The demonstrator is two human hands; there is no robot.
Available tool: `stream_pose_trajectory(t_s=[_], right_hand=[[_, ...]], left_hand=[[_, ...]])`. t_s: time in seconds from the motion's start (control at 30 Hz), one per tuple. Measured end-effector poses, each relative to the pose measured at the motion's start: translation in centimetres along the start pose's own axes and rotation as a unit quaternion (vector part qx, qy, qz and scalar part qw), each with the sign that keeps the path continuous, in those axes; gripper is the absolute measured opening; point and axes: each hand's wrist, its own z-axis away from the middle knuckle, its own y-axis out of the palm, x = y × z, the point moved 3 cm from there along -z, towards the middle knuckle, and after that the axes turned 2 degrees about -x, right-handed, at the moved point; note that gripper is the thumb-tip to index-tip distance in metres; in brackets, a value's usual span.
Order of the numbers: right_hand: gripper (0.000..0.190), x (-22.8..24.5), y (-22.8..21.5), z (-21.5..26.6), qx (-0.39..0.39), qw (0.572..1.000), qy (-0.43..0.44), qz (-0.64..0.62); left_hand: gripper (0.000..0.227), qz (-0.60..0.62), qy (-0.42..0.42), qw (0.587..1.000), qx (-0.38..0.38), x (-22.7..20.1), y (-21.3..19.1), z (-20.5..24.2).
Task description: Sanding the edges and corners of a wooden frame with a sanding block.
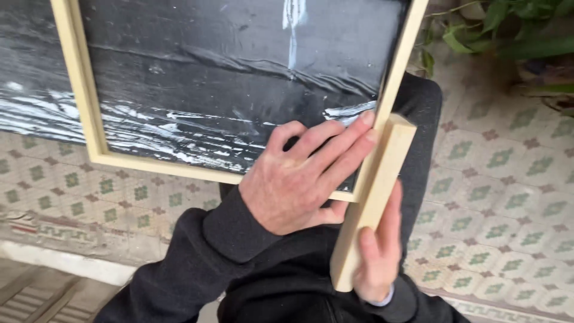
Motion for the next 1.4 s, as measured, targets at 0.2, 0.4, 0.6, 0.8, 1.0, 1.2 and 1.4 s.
stream_pose_trajectory(t_s=[0.2,0.4,0.6,0.8,1.0,1.2,1.4], right_hand=[[0.054,-7.5,-2.2,-15.1,-0.159,0.97,0.1,-0.157],[0.072,-3.1,0.3,2.4,0.062,0.988,-0.023,-0.14],[0.036,-10.0,1.2,-15.2,0.025,0.982,0.03,-0.186],[0.072,-4.6,-0.6,0.1,0.122,0.987,-0.073,-0.08],[0.043,-7.3,1.0,-11.0,0.023,0.968,-0.196,-0.156],[0.051,-6.0,0.5,-6.0,0.084,0.977,-0.073,-0.183],[0.056,-5.4,0.4,-4.1,0.07,0.98,-0.116,-0.143]], left_hand=[[0.086,-0.078,0.023,0.995,0.055,0.7,0.2,0.3],[0.091,-0.053,0.004,0.998,0.04,1.5,-0.1,0.0],[0.087,-0.082,0.018,0.995,0.048,1.6,0.2,0.7],[0.091,-0.089,0.008,0.995,0.036,1.2,-0.1,0.1],[0.087,-0.091,-0.003,0.995,0.048,1.0,-0.2,0.3],[0.087,-0.106,0.0,0.994,0.034,0.8,-0.3,-0.1],[0.09,-0.109,-0.006,0.993,0.052,1.3,-0.3,0.2]])
